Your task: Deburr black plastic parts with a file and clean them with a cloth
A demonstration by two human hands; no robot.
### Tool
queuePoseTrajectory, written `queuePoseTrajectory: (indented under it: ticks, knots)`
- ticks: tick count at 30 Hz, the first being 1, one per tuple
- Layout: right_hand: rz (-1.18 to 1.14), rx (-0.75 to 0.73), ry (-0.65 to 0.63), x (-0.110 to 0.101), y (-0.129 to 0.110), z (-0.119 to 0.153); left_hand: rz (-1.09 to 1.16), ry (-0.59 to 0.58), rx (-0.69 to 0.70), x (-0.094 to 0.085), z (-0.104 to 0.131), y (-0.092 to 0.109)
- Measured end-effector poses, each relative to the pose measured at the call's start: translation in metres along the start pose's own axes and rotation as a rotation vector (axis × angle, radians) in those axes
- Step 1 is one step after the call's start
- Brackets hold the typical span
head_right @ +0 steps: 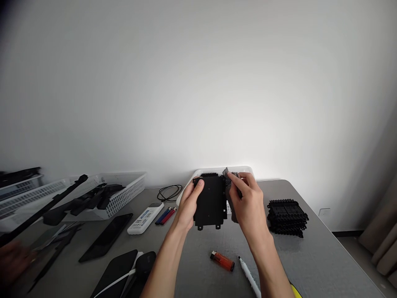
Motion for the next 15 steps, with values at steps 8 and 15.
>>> queuePoseTrajectory:
  ticks: [8,15]
  knots:
    - [0.063,-0.032,-0.169,0.034,-0.008,0.01,-0.117,-0.023,0.147,0.006,-0.001,-0.002]
    - [0.038,0.014,-0.399,0.044,-0.013,0.017,0.012,0.067,0.012,0.001,-0.006,-0.008]
Point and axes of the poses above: each hand's wrist, its own z-axis away from the middle knuckle, its own x-axis out of the palm, y = z × x, the point moved 5 cm from there along -z, towards the middle knuckle, and after that the axes turned 5 degrees about -z, right-handed, at the moved point
